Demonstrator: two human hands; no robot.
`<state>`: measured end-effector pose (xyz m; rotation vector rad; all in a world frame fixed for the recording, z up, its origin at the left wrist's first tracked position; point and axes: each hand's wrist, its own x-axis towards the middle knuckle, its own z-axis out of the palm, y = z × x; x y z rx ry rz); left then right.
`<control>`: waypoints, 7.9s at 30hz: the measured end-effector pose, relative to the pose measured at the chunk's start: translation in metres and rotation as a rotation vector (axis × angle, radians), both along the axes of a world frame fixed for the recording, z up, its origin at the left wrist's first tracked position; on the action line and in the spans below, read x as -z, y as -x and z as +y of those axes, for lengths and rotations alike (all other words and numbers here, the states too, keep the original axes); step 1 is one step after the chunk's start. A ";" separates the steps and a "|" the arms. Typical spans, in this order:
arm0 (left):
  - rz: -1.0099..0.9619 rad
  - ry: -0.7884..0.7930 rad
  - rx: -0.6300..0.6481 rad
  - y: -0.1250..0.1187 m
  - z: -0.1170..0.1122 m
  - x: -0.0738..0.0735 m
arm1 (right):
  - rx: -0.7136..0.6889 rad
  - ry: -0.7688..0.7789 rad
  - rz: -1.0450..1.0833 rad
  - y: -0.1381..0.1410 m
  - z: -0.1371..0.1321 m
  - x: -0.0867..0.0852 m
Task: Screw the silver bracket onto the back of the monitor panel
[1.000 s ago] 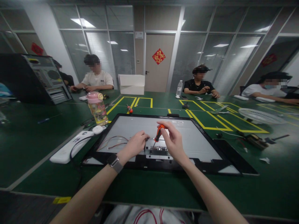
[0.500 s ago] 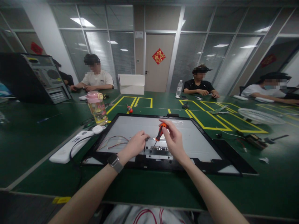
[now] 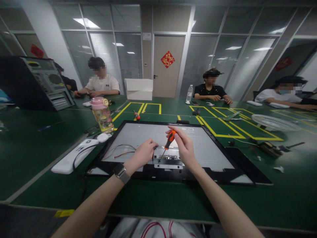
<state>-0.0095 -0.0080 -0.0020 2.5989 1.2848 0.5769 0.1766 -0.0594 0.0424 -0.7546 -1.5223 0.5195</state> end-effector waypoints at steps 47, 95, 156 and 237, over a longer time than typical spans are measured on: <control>0.020 -0.004 0.003 -0.001 0.001 0.002 | -0.329 0.235 0.323 -0.002 0.010 0.001; 0.049 0.008 -0.005 -0.001 -0.002 -0.002 | -0.454 0.324 0.341 0.001 0.007 -0.001; 0.052 -0.003 0.000 0.001 -0.001 0.000 | 0.153 -0.068 -0.017 0.003 0.001 0.001; 0.083 0.000 -0.010 -0.001 -0.001 0.000 | 0.052 -0.046 -0.024 0.000 0.001 -0.001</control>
